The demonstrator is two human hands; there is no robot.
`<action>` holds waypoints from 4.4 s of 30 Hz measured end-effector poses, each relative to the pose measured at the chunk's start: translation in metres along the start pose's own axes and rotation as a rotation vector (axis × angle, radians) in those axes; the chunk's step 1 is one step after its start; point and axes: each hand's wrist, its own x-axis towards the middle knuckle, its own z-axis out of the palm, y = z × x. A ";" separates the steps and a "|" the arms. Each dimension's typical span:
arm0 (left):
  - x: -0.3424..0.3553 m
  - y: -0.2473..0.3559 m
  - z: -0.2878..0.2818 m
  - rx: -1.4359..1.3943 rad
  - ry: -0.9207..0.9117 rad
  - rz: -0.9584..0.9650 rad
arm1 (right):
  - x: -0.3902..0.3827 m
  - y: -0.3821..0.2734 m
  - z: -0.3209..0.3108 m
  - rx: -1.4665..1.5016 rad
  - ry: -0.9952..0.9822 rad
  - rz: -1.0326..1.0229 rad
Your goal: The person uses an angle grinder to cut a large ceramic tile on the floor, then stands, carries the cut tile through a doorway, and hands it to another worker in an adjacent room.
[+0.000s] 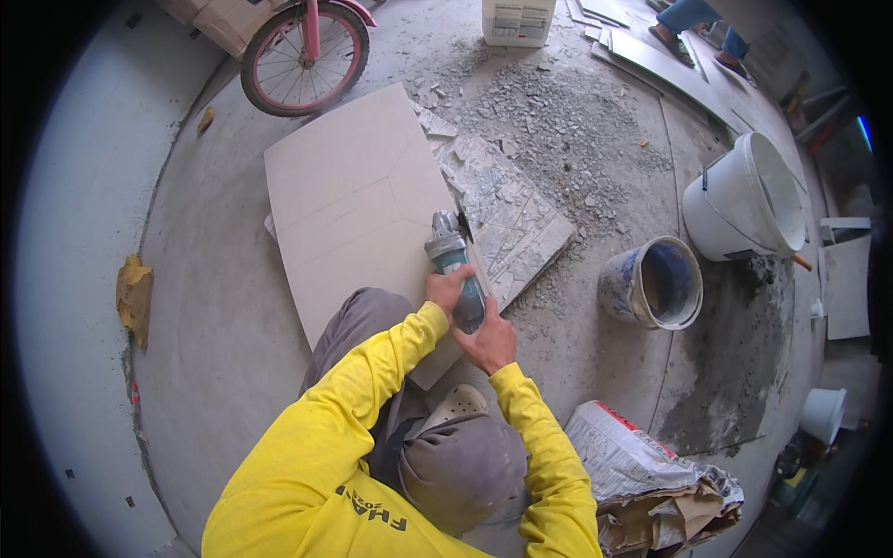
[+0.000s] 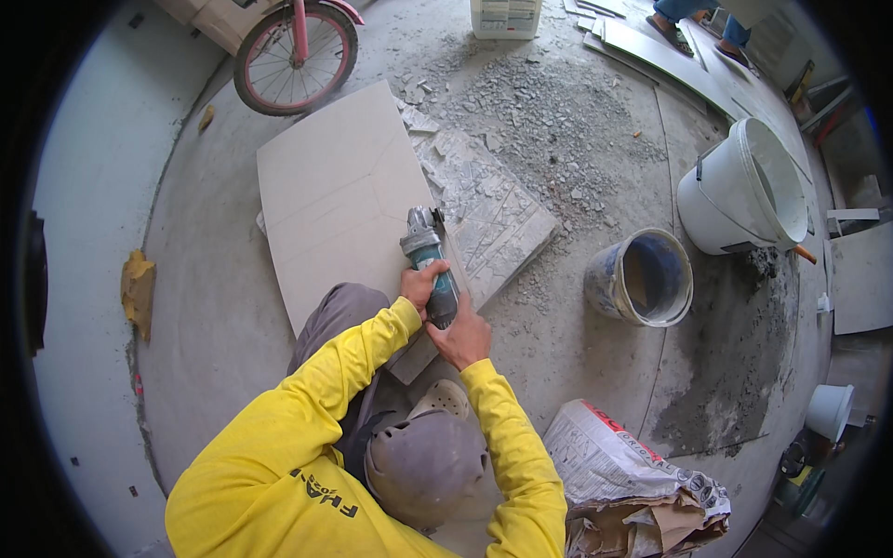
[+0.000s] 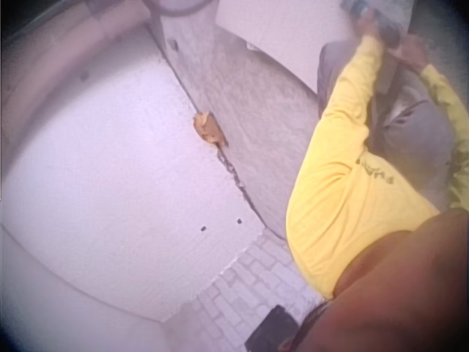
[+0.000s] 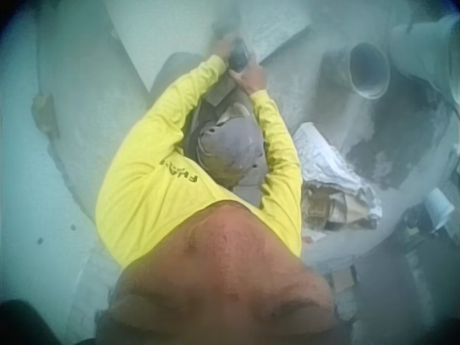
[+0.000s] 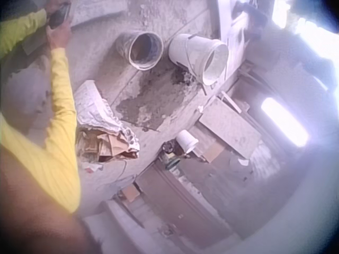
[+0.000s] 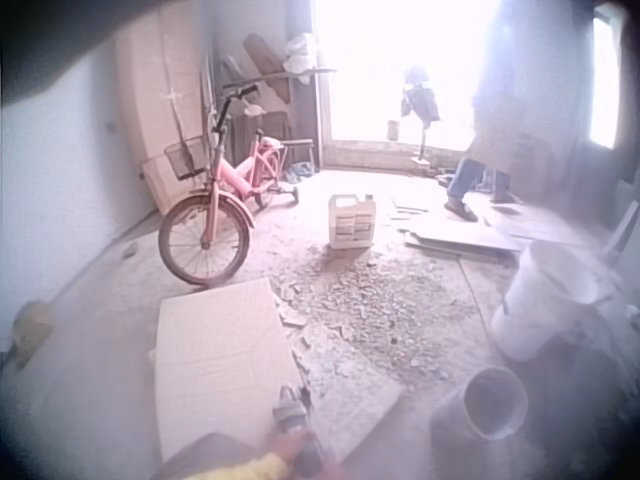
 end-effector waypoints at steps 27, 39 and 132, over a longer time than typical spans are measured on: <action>0.009 0.010 -0.001 0.015 0.016 -0.010 | 0.010 -0.008 -0.001 0.022 -0.015 0.013; -0.007 -0.001 0.002 0.018 -0.001 0.020 | -0.005 0.001 -0.003 0.033 0.001 -0.003; -0.029 -0.021 0.000 0.052 -0.013 0.055 | -0.029 0.013 0.000 0.029 0.017 0.006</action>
